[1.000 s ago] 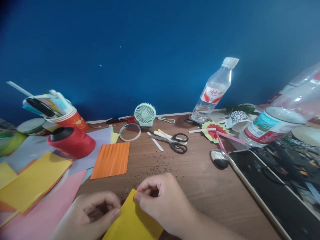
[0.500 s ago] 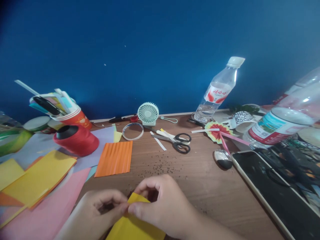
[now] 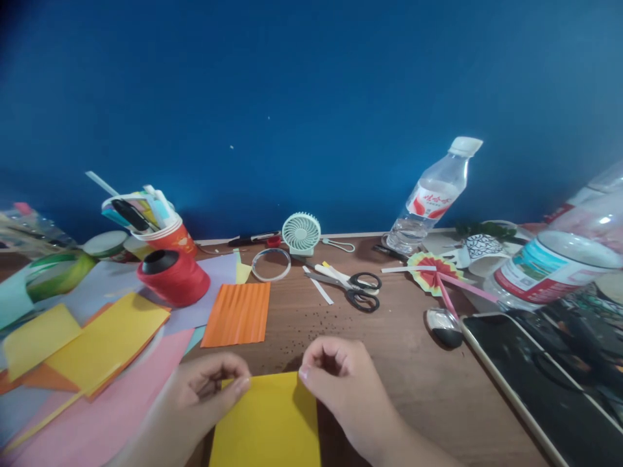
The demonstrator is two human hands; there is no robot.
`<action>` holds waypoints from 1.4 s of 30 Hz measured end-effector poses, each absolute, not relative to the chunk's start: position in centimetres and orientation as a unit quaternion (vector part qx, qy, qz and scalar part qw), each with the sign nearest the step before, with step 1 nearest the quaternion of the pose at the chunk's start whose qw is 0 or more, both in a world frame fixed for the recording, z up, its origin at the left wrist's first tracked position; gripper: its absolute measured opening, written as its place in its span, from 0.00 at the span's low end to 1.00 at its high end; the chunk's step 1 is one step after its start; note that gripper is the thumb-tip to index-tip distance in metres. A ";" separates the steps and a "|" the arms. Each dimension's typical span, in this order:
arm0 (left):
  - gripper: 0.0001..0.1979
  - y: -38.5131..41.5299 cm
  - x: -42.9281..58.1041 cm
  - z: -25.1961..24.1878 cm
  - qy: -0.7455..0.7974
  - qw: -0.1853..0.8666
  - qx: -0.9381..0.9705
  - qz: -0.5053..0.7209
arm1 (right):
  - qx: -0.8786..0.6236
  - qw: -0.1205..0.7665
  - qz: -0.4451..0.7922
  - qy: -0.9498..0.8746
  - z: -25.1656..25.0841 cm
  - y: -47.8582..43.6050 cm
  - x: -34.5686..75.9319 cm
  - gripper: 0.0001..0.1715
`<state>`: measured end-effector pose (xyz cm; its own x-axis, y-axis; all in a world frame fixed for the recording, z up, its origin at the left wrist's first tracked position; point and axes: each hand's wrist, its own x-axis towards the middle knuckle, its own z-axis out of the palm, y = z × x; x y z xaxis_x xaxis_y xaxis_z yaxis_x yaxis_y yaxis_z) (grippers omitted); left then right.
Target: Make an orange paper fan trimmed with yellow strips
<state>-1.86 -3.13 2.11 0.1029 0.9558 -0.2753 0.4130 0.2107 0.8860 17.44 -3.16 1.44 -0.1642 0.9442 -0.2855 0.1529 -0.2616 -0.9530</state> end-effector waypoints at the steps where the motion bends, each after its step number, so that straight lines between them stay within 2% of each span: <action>1: 0.06 -3.1 -1.9 2.0 0.610 0.477 0.565 0.285 | -0.544 0.323 0.567 -0.527 1.5 -3.3 17.4 0.06; 3: 0.06 -3.3 -2.0 1.9 0.609 0.459 0.587 0.272 | -0.542 0.290 0.532 -0.582 1.8 -3.4 17.0 0.06; 7: 0.07 -4.0 -1.7 1.8 0.583 0.424 0.658 0.218 | -0.526 0.278 0.424 -0.683 2.2 -4.0 15.9 0.08; 13: 0.06 -5.1 -1.3 1.7 0.568 0.381 0.689 0.238 | -0.509 0.309 0.236 -0.768 2.0 -5.0 14.4 0.05; 16: 0.06 -5.2 -1.4 1.5 0.579 0.395 0.664 0.262 | -0.506 0.322 0.172 -0.781 2.1 -5.0 14.4 0.04; 18: 0.06 -5.0 -1.7 1.4 0.591 0.412 0.637 0.276 | -0.521 0.298 0.176 -0.780 2.1 -4.6 15.0 0.05; 23: 0.08 -4.1 -2.4 1.4 0.606 0.451 0.593 0.278 | -0.598 0.194 0.278 -0.727 1.5 -2.7 17.9 0.05; 25: 0.08 -3.9 -2.5 1.5 0.612 0.444 0.589 0.286 | -0.629 0.207 0.284 -0.694 1.7 -2.4 18.7 0.04; 28: 0.07 -4.0 -2.5 1.5 0.613 0.434 0.592 0.292 | -0.594 0.306 0.320 -0.672 2.4 -2.9 18.3 0.08; 31: 0.06 -4.3 -2.3 1.3 0.578 0.438 0.626 0.288 | -0.513 0.276 0.387 -0.715 2.8 -3.8 16.7 0.03; 32: 0.05 -4.3 -2.3 1.3 0.555 0.432 0.650 0.287 | -0.497 0.268 0.378 -0.734 2.8 -4.1 16.2 0.04; 37: 0.09 -4.2 -2.6 1.5 0.404 0.302 0.808 0.304 | -0.455 0.302 0.345 -0.763 1.6 -4.9 14.9 0.07; 42: 0.08 -4.3 -2.5 1.7 0.381 0.174 0.848 0.325 | -0.436 0.346 0.315 -0.769 0.8 -5.0 14.7 0.08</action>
